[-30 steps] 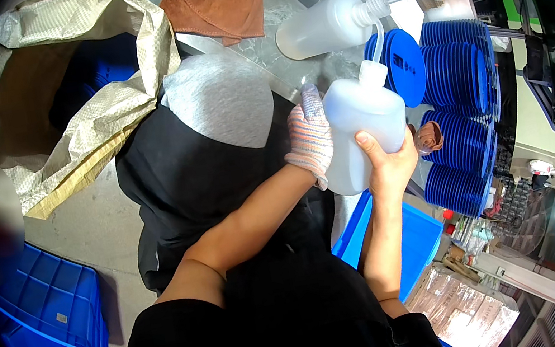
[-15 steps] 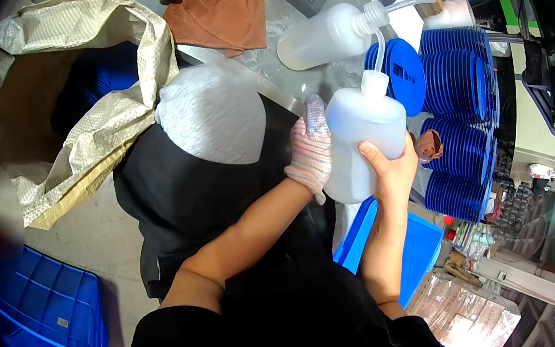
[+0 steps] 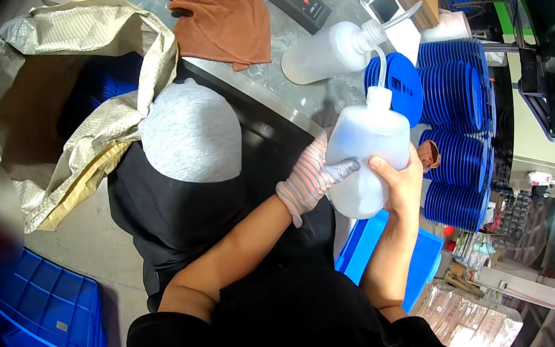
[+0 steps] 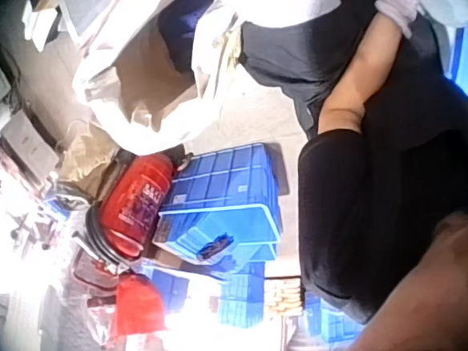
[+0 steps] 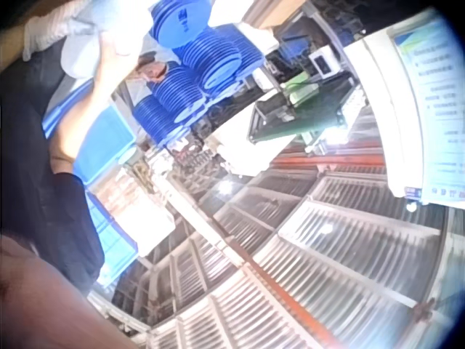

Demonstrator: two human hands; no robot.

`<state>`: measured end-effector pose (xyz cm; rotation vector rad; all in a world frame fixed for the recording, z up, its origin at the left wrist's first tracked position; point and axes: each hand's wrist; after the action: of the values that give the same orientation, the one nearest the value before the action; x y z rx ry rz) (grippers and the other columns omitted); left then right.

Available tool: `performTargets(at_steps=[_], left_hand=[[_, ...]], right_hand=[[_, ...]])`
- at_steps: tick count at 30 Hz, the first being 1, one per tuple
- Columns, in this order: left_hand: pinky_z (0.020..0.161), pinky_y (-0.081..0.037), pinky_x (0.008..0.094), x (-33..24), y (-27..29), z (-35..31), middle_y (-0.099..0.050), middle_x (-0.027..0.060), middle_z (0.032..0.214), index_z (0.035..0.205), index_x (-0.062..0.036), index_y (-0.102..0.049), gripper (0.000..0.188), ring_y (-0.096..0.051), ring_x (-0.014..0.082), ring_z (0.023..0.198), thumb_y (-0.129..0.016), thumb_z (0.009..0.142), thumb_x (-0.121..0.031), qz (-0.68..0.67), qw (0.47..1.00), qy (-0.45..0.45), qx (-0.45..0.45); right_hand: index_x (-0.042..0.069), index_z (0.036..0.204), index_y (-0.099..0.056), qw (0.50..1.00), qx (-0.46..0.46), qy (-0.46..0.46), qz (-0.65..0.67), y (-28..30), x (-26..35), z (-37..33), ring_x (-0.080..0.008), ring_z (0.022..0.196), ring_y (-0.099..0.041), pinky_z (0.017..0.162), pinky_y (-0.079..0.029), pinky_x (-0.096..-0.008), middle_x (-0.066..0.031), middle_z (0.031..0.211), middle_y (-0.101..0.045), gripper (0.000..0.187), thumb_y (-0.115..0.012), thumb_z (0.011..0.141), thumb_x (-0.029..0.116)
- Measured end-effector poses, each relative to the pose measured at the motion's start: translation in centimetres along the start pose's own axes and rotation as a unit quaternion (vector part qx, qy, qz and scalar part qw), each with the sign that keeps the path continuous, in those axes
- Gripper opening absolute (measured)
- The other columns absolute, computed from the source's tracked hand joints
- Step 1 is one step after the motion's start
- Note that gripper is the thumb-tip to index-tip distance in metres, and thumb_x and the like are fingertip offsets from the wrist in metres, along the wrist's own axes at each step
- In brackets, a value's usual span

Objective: The person moves a blue plastic bin and places it on a stack. They then pick up a white plastic bottle and use a pump dispenser to fill it with liquid from a larger container. The person holds the bottle under the pump and repeatedly presses the dispenser to transfer the liquid.

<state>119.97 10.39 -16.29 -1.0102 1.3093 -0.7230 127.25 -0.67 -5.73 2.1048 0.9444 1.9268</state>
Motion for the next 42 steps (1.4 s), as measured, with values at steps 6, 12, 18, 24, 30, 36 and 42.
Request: performTargets(at_steps=[6,12,18,24,30,36,42], left_hand=[[0.097,-0.045,0.0306,-0.1,0.3,0.0,-0.060,0.0061,0.119,0.132,-0.0022,-0.046,0.054,-0.056,0.0137,0.109,-0.071,0.085,-0.008,0.010,0.999,0.040,-0.015],[0.093,-0.047,0.0304,-0.2,0.5,0.2,-0.062,0.0072,0.116,0.127,-0.0014,-0.049,0.054,-0.058,0.0145,0.105,-0.075,0.081,-0.008,0.010,0.999,0.035,-0.024],[0.093,-0.047,0.0298,-1.2,0.1,-0.1,-0.062,0.0060,0.115,0.124,-0.0024,-0.050,0.052,-0.058,0.0135,0.105,-0.076,0.080,-0.007,-0.012,0.998,0.044,-0.031],[0.092,-0.048,0.0297,-1.4,0.1,-0.1,-0.062,0.0059,0.114,0.124,-0.0024,-0.051,0.052,-0.058,0.0130,0.104,-0.077,0.079,-0.008,0.005,0.999,0.045,-0.028],[0.092,-0.047,0.0300,-1.6,0.0,-0.3,-0.062,0.0058,0.114,0.125,-0.0021,-0.051,0.052,-0.058,0.0134,0.104,-0.076,0.080,-0.008,0.013,0.998,0.049,-0.034],[0.094,-0.045,0.0304,-1.4,0.2,-0.3,-0.062,0.0054,0.115,0.129,-0.0030,-0.049,0.054,-0.056,0.0125,0.106,-0.075,0.081,-0.009,0.013,0.998,0.050,-0.025],[0.092,-0.048,0.0300,-1.3,0.2,-0.2,-0.063,0.0073,0.113,0.124,-0.0009,-0.051,0.053,-0.059,0.0145,0.104,-0.077,0.079,-0.009,0.008,0.999,0.038,-0.030]], right_hand=[[-0.003,0.117,-0.057,1.000,0.001,0.001,0.027,-0.2,-0.2,-0.1,-0.0181,0.094,-0.061,0.085,-0.048,-0.0316,-0.0102,0.104,-0.065,0.061,-0.086,0.067,0.016],[-0.004,0.116,-0.057,0.998,-0.018,0.002,0.052,-0.8,-0.2,-0.4,-0.0182,0.093,-0.061,0.084,-0.048,-0.0310,-0.0100,0.104,-0.065,0.060,-0.086,0.067,0.016],[-0.006,0.116,-0.057,0.998,-0.019,-0.002,0.054,-1.0,-0.2,-0.5,-0.0189,0.092,-0.061,0.084,-0.048,-0.0311,-0.0109,0.103,-0.065,0.059,-0.085,0.067,0.013],[-0.006,0.115,-0.057,0.998,-0.031,0.000,0.058,-1.2,0.1,-0.7,-0.0194,0.092,-0.062,0.083,-0.049,-0.0314,-0.0115,0.103,-0.065,0.059,-0.086,0.066,0.012],[-0.006,0.115,-0.058,0.997,-0.028,0.004,0.068,-1.1,-0.2,-0.7,-0.0195,0.092,-0.062,0.083,-0.049,-0.0312,-0.0109,0.103,-0.065,0.060,-0.086,0.066,0.013],[-0.006,0.114,-0.057,0.997,-0.032,-0.003,0.075,-1.2,-0.2,-0.8,-0.0191,0.092,-0.062,0.084,-0.049,-0.0317,-0.0114,0.103,-0.064,0.059,-0.086,0.067,0.012],[-0.007,0.114,-0.056,0.996,-0.039,-0.003,0.078,-1.4,0.0,-0.9,-0.0194,0.091,-0.062,0.084,-0.049,-0.0321,-0.0118,0.102,-0.065,0.059,-0.085,0.067,0.012]])
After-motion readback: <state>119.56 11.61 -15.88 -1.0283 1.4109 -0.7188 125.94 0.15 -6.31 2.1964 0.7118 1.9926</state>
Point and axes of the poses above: each hand's wrist, its own z-axis towards the middle knuckle, its own y-axis out of the back of the hand, x = y × z
